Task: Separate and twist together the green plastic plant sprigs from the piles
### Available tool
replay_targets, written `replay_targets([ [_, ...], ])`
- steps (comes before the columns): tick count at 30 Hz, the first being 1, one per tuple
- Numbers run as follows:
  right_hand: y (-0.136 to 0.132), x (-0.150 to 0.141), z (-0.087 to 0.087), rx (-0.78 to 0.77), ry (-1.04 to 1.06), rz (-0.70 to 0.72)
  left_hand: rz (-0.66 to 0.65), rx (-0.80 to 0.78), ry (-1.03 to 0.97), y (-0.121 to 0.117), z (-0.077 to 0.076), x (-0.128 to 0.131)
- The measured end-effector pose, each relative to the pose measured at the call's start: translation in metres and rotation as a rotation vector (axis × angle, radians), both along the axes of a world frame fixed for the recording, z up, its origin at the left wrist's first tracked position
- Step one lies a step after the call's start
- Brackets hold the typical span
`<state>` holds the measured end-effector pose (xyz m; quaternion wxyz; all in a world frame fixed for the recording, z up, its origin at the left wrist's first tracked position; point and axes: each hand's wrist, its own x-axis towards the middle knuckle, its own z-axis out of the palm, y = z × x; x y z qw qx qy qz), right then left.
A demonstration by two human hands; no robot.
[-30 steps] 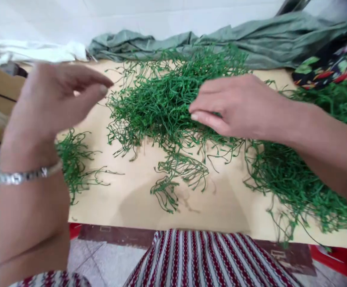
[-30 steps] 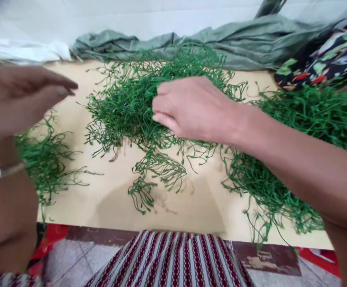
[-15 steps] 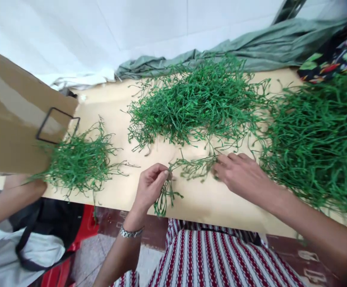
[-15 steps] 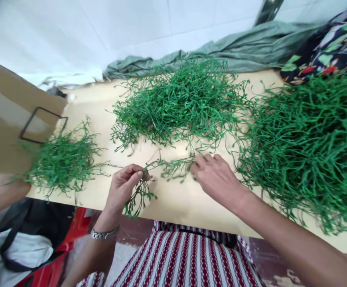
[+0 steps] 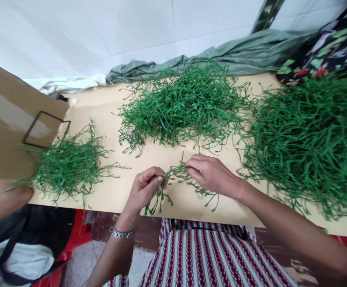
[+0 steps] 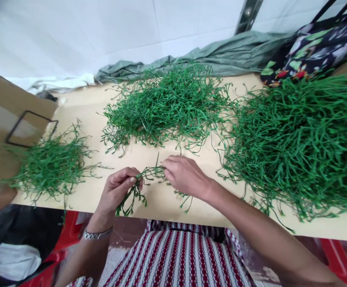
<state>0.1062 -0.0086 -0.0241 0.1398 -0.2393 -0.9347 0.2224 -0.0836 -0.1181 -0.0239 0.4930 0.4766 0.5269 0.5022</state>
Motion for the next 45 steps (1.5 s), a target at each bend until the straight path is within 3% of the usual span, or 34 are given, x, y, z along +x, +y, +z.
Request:
replay_targets([
  [6,0.001,0.014,0.005,0.026,0.268,-0.063,0.137,-0.022,0.179,0.011,0.006,0.011],
  [10,-0.004,0.014,0.007,0.063,0.290,-0.060,-0.011,0.088,0.524,0.025,0.023,0.028],
  [12,-0.005,0.013,0.007,0.055,0.300,-0.067,-0.070,0.090,0.583,0.029,0.027,0.035],
  [16,-0.005,0.019,0.007,0.022,0.263,-0.060,0.099,-0.015,0.423,0.030,0.020,0.037],
  [19,-0.003,0.028,0.008,-0.027,0.166,-0.085,0.368,-0.046,0.278,0.031,0.012,0.028],
  [22,-0.004,0.037,0.007,-0.007,0.108,-0.074,0.624,0.038,0.055,0.036,0.009,0.020],
  [25,-0.008,0.040,0.005,0.102,0.114,-0.028,0.719,0.083,-0.169,0.042,0.008,0.020],
  [28,-0.011,0.040,0.006,0.153,0.129,-0.018,0.732,0.068,-0.202,0.044,0.008,0.024],
  [34,-0.006,0.036,0.017,-0.032,0.181,-0.085,0.595,0.105,0.254,0.045,0.003,0.027],
  [37,-0.003,0.032,0.020,-0.016,0.149,-0.122,0.684,0.316,0.623,0.041,0.001,0.025],
  [39,-0.001,0.030,0.020,-0.002,0.122,-0.147,0.732,0.567,0.836,0.033,0.001,0.024],
  [40,-0.001,0.029,0.021,0.002,0.109,-0.152,0.692,0.694,0.923,0.029,0.001,0.023],
  [42,0.000,0.029,0.022,0.008,0.085,-0.159,0.473,0.835,1.090,0.021,-0.001,0.024],
  [44,0.001,0.029,0.024,0.019,0.064,-0.158,0.225,0.772,1.212,0.017,-0.005,0.025],
  [45,0.003,0.029,0.025,0.032,0.057,-0.150,0.163,0.700,1.236,0.016,-0.007,0.027],
])
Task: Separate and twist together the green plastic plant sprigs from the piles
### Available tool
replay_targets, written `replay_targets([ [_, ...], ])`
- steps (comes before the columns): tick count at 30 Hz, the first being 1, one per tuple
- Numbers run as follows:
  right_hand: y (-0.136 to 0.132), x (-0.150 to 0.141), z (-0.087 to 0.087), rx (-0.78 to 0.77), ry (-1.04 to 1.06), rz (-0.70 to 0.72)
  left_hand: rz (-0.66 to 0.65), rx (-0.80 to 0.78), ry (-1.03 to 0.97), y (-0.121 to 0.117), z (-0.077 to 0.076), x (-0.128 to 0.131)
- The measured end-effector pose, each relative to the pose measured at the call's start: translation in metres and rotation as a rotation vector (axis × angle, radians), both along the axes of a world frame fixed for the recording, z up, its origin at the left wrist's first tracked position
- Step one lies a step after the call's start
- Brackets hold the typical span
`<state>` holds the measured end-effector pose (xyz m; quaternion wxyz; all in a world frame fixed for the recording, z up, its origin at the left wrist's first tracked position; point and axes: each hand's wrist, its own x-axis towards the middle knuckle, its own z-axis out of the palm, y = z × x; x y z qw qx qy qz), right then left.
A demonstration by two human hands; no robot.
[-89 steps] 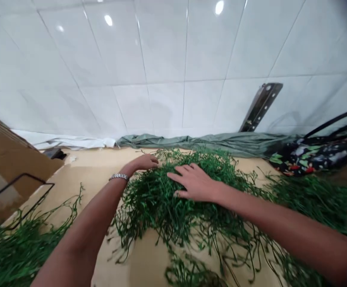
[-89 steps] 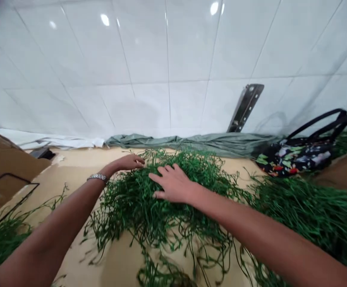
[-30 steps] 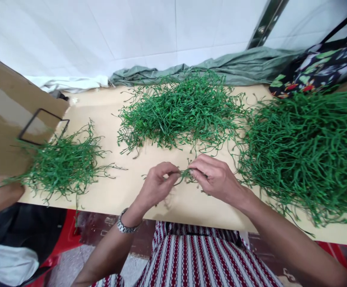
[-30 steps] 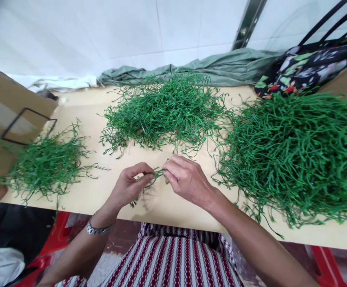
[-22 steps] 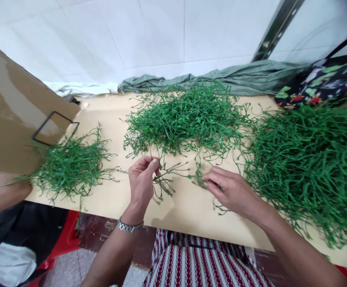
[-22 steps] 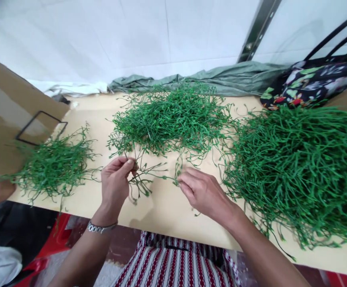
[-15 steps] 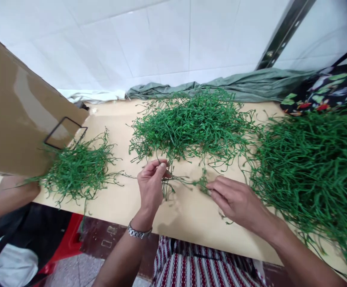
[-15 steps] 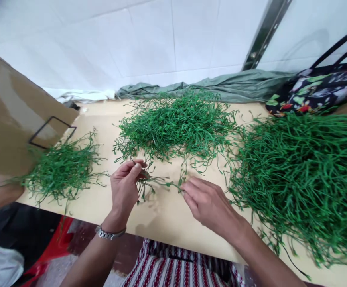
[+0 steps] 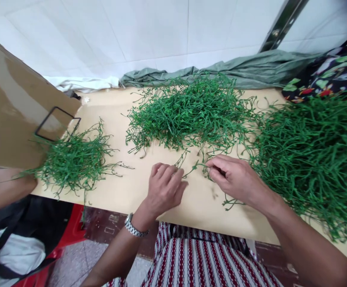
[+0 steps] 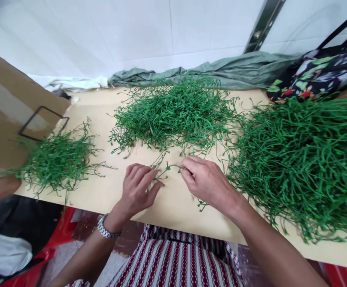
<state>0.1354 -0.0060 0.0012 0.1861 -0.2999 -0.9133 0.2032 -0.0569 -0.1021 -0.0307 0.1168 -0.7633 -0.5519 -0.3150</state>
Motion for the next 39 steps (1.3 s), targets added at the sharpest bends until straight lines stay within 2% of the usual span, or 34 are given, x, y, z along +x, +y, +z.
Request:
replay_targets([
  [1,0.002,-0.001,0.001,0.021,-0.011,0.016,0.023,-0.064,-0.026,0.000,-0.002,0.001],
  [3,0.008,-0.003,0.005,0.109,-0.039,0.037,0.061,-0.194,-0.227,0.003,-0.001,0.003],
  [6,0.022,-0.010,0.015,0.320,-0.131,-0.001,0.066,-0.489,-0.772,0.009,0.007,0.005],
  [8,0.028,-0.014,0.023,0.405,-0.184,-0.014,0.078,-0.666,-1.132,0.014,0.015,0.007],
  [10,0.026,-0.013,0.030,0.395,-0.138,-0.009,0.102,-0.745,-1.373,0.017,0.019,0.009],
  [12,0.016,-0.009,0.034,0.312,0.012,-0.030,0.104,-0.749,-1.487,0.018,0.019,0.012],
  [14,0.001,-0.004,0.031,0.175,0.160,-0.030,0.098,-0.719,-1.518,0.017,0.014,0.016],
  [16,-0.011,-0.002,0.022,0.057,0.208,0.024,0.074,-0.700,-1.498,0.013,0.008,0.021],
  [19,-0.020,-0.004,0.002,0.003,0.103,0.077,0.039,-0.671,-1.439,0.008,0.001,0.028],
  [23,-0.026,-0.003,-0.014,-0.033,-0.028,0.013,0.102,-0.554,-1.391,0.005,-0.007,0.039],
  [26,-0.036,0.003,-0.013,-0.072,0.058,0.000,0.188,-0.464,-1.346,0.006,-0.010,0.046],
  [29,-0.046,0.010,-0.008,-0.212,0.172,0.008,0.199,-0.393,-1.337,0.007,-0.011,0.051],
  [31,-0.049,0.013,-0.007,-0.329,0.196,-0.046,0.197,-0.357,-1.335,0.007,-0.011,0.054],
  [33,-0.048,0.014,-0.007,-0.382,0.171,-0.133,0.202,-0.331,-1.327,0.007,-0.012,0.057],
  [36,-0.040,0.013,-0.008,-0.348,0.078,-0.165,0.176,-0.358,-1.379,0.008,-0.013,0.059],
  [39,-0.030,0.009,-0.006,-0.259,-0.012,-0.124,0.104,-0.453,-1.547,0.010,-0.015,0.060],
])
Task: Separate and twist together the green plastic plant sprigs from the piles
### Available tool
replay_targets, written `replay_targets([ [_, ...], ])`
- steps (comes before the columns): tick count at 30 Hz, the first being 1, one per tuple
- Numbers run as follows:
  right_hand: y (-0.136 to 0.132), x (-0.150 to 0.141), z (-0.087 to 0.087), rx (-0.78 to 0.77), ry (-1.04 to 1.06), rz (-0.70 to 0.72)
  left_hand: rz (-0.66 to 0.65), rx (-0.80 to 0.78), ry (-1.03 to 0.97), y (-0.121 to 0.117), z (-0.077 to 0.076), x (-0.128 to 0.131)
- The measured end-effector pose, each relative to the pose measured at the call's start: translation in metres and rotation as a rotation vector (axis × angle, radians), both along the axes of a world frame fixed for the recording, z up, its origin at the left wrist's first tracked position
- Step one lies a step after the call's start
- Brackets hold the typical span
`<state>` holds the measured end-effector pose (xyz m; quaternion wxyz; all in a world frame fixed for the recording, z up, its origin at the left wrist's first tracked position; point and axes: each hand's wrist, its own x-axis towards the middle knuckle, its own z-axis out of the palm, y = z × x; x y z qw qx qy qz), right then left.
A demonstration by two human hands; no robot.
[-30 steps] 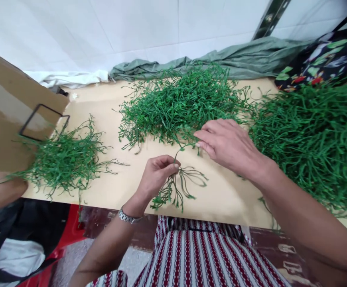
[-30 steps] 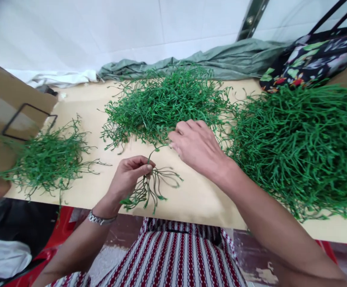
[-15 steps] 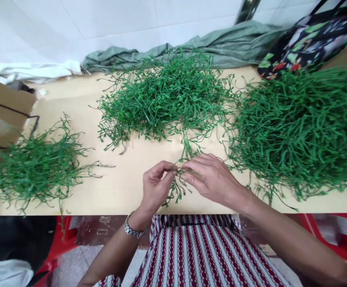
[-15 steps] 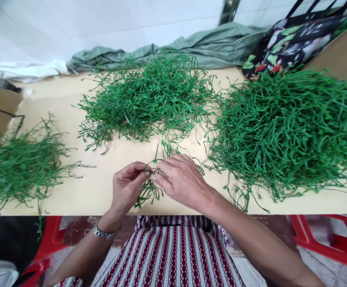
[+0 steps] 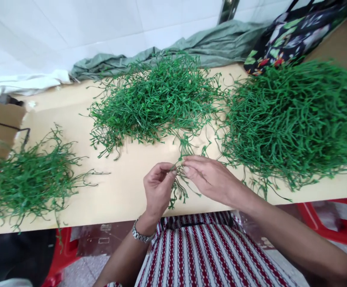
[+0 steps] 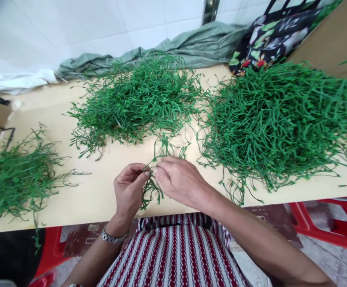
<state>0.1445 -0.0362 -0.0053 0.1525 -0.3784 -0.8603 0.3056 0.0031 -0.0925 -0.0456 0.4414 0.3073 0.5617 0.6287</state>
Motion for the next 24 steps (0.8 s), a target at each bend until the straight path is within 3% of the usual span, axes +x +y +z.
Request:
replay_targets([
  [5,0.005,-0.005,0.000,0.017,-0.086,0.091,0.009,0.014,-0.249,0.003,0.001,0.002],
  [9,0.002,-0.003,-0.007,-0.161,0.080,0.064,-0.002,0.079,-0.316,0.005,0.002,0.004],
  [11,0.001,-0.001,-0.011,-0.335,0.236,0.062,-0.019,0.125,-0.319,0.005,0.001,0.004],
  [14,-0.001,0.003,-0.016,-0.669,0.411,0.070,-0.057,0.168,-0.251,0.005,0.000,0.004],
  [17,-0.001,0.007,-0.019,-0.883,0.548,0.013,-0.099,0.222,-0.102,0.002,-0.002,0.003],
  [21,0.002,0.009,-0.022,-0.992,0.682,-0.081,-0.105,0.299,0.108,-0.001,-0.002,0.005],
  [24,0.001,0.004,-0.024,-0.928,0.583,-0.116,-0.091,0.299,0.160,-0.002,-0.001,0.007],
])
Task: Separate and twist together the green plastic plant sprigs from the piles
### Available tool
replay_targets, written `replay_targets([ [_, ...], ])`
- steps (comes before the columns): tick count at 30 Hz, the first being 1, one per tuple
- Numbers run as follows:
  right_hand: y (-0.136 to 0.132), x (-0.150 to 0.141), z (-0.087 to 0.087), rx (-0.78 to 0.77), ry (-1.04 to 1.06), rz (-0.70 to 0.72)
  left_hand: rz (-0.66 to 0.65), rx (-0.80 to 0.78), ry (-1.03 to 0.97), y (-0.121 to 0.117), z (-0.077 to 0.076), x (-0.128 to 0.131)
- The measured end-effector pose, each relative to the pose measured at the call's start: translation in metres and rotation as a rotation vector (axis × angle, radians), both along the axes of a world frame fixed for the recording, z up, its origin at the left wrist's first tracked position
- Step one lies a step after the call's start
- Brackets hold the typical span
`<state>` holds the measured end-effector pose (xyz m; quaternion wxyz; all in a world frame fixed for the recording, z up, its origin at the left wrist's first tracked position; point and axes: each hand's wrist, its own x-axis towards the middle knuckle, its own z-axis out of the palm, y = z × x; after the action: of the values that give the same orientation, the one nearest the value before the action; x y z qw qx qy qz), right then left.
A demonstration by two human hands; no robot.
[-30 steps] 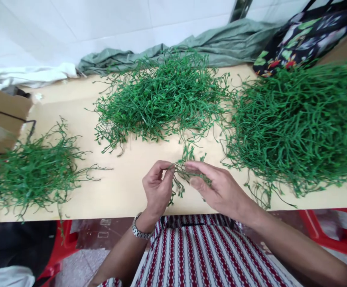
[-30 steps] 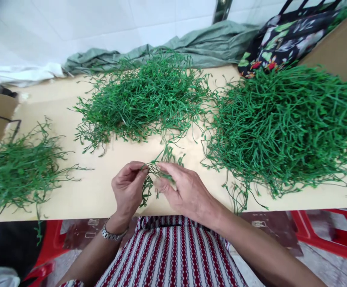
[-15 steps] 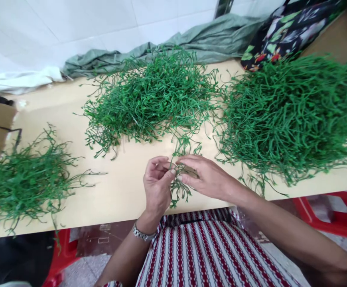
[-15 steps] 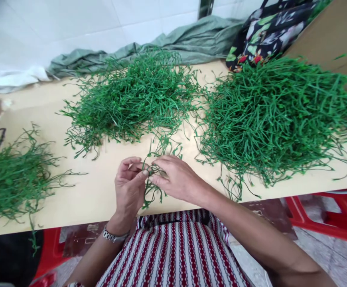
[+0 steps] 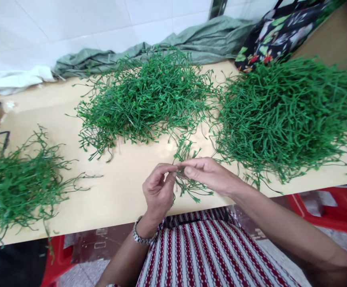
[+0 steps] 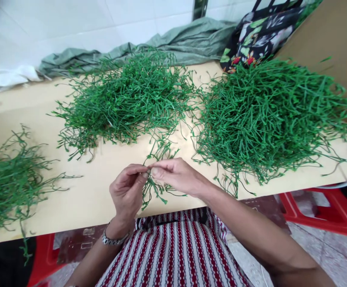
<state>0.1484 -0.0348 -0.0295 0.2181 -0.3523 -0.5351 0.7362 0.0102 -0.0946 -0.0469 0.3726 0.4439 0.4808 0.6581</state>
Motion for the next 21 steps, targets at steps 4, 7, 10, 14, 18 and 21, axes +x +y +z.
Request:
replay_targets([
  [4,-0.004,-0.006,-0.004,0.262,-0.136,-0.056,0.005,-0.040,0.089,0.002,0.003,0.000],
  [7,-0.004,-0.006,-0.004,0.525,-0.197,-0.096,-0.052,-0.063,0.296,0.004,0.008,-0.004],
  [10,-0.002,-0.003,-0.003,0.768,-0.257,-0.082,-0.115,-0.062,0.528,0.006,0.015,-0.008],
  [14,-0.001,0.000,-0.005,1.096,-0.358,0.000,-0.194,-0.062,0.803,0.008,0.021,-0.013],
  [18,0.003,0.003,-0.004,1.344,-0.483,0.145,-0.275,-0.042,1.039,0.009,0.024,-0.015],
  [21,0.010,0.005,0.002,1.406,-0.436,0.276,-0.331,-0.009,1.016,0.011,0.025,-0.019],
])
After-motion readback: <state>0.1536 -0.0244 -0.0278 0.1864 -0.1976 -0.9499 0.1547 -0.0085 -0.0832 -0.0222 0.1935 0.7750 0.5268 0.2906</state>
